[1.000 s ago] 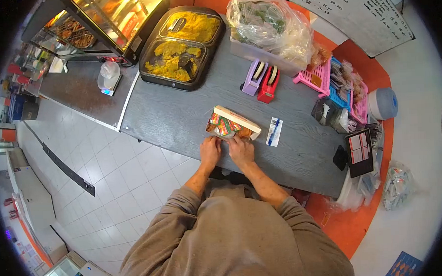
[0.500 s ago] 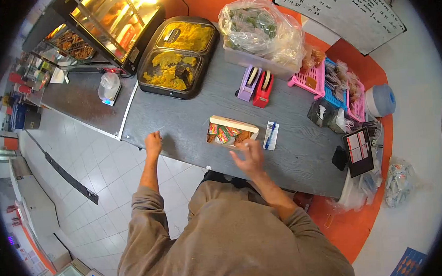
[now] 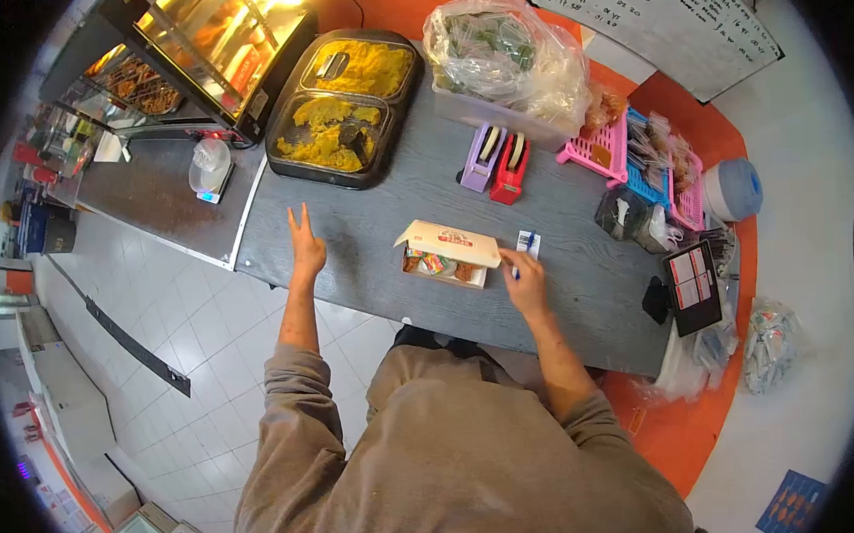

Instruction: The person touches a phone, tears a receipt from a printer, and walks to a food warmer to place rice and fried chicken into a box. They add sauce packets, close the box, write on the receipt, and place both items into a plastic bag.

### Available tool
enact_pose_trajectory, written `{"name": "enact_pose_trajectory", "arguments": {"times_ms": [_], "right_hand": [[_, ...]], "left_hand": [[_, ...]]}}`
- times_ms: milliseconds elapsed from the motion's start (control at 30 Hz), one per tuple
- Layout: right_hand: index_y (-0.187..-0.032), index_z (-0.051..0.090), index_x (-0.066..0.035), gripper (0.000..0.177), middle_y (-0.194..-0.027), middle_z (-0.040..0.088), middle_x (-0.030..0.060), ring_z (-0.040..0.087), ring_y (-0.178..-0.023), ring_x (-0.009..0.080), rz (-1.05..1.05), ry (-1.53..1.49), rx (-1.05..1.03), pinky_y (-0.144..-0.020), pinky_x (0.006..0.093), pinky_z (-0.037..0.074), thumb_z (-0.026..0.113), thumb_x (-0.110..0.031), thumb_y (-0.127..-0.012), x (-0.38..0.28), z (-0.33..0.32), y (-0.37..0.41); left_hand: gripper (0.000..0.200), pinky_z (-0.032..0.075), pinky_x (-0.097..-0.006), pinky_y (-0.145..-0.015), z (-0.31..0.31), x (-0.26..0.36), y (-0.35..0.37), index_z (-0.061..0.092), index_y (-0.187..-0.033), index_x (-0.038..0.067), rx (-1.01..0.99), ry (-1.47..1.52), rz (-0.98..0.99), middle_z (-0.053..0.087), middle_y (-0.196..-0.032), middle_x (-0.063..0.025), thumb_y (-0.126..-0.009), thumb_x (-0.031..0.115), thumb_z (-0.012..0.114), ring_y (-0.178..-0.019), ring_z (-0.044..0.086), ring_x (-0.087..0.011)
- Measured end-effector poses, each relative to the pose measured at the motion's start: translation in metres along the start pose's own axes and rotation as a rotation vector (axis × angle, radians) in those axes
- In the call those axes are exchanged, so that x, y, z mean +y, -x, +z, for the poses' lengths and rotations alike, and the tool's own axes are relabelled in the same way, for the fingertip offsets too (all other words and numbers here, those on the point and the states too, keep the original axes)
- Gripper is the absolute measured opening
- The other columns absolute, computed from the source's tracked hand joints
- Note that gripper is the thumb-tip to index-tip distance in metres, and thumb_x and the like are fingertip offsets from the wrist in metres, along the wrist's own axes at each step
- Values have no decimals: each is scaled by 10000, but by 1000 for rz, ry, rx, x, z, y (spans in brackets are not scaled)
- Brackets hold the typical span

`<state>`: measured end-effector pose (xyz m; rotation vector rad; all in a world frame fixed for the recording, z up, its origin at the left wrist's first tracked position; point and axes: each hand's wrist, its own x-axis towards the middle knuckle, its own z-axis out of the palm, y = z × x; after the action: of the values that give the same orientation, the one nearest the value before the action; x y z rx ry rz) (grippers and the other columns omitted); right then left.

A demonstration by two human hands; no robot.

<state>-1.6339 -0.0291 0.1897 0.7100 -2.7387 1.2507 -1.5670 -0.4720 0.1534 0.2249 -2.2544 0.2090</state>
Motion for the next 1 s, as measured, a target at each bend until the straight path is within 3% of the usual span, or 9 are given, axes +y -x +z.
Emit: {"name": "enact_pose_trajectory", "arguments": {"times_ms": [133, 167, 200, 267, 333, 400, 567, 767, 1000], "right_hand": [[-1016, 677, -40, 211, -875, 667, 107, 662, -811, 251, 32, -108, 121, -726, 354, 515, 663, -40, -805, -16, 12, 15], [-1016, 677, -40, 211, -875, 667, 107, 662, -811, 251, 36, -107, 122, -726, 354, 515, 663, -40, -805, -17, 12, 15], [-988, 673, -36, 185, -962, 661, 120, 650, -894, 266, 437, -136, 131, -754, 363, 514, 651, -80, -810, -17, 12, 14], [-960, 669, -31, 173, -1048, 654, 134, 638, -977, 281, 839, -163, 137, -783, 372, 513, 638, -120, -816, -25, 14, 16], [-888, 670, -37, 165, -924, 668, 142, 654, -820, 321, 389, 39, -257, -728, 400, 528, 627, -183, -825, -45, 23, 21], [-947, 667, -52, 212, -891, 680, 162, 656, -777, 348, -210, 176, -185, -725, 438, 535, 580, -220, -849, -55, 53, 21], [-1116, 637, -131, 282, -1062, 661, 197, 630, -1008, 375, 247, 349, -574, -840, 507, 506, 521, -209, -871, -69, 78, -13], [-1184, 633, -187, 366, -1100, 661, 170, 622, -1048, 362, -302, 480, -169, -882, 518, 494, 627, -281, -831, -53, 81, -20], [-1131, 664, -157, 358, -1135, 655, 123, 610, -1077, 328, -286, 650, -449, -919, 489, 478, 679, -272, -792, -32, 97, -21]], "left_hand": [[209, 532, -383, -674, -20, 16, -27, 660, -943, -47, -135, 351, -494, 690, -796, -173, -910, 153, 608, -743, 672, -306], [212, 516, -386, -752, -27, 14, -42, 627, -1015, -32, -515, 450, -736, 654, -990, -184, -896, 143, 617, -905, 638, -312], [256, 500, -389, -831, -29, 13, -49, 594, -1087, -17, -905, 536, -971, 618, -1185, -195, -883, 133, 627, -1067, 605, -319], [265, 495, -399, -831, -11, 11, -37, 597, -1088, -7, -900, 645, -1041, 624, -1172, -186, -885, 161, 630, -1058, 603, -321], [274, 491, -408, -832, 13, 15, -14, 600, -1088, 4, -889, 760, -1106, 630, -1159, -176, -888, 189, 633, -1049, 601, -323], [271, 518, -430, -705, 31, 27, 9, 655, -949, 9, -6, 139, -179, 698, -844, -137, -939, 266, 573, -764, 657, -338], [303, 503, -468, -639, 7, 38, 19, 666, -816, 5, -384, 458, -695, 670, -683, -129, -942, 265, 576, -648, 637, -378], [258, 496, -391, -597, -11, 24, 31, 679, -824, -2, -707, 534, -929, 683, -712, -140, -929, 219, 600, -608, 651, -271], [183, 525, -308, -621, -7, 8, 64, 702, -967, -6, -506, 715, -925, 710, -801, -143, -909, 129, 593, -654, 686, -189]]}}
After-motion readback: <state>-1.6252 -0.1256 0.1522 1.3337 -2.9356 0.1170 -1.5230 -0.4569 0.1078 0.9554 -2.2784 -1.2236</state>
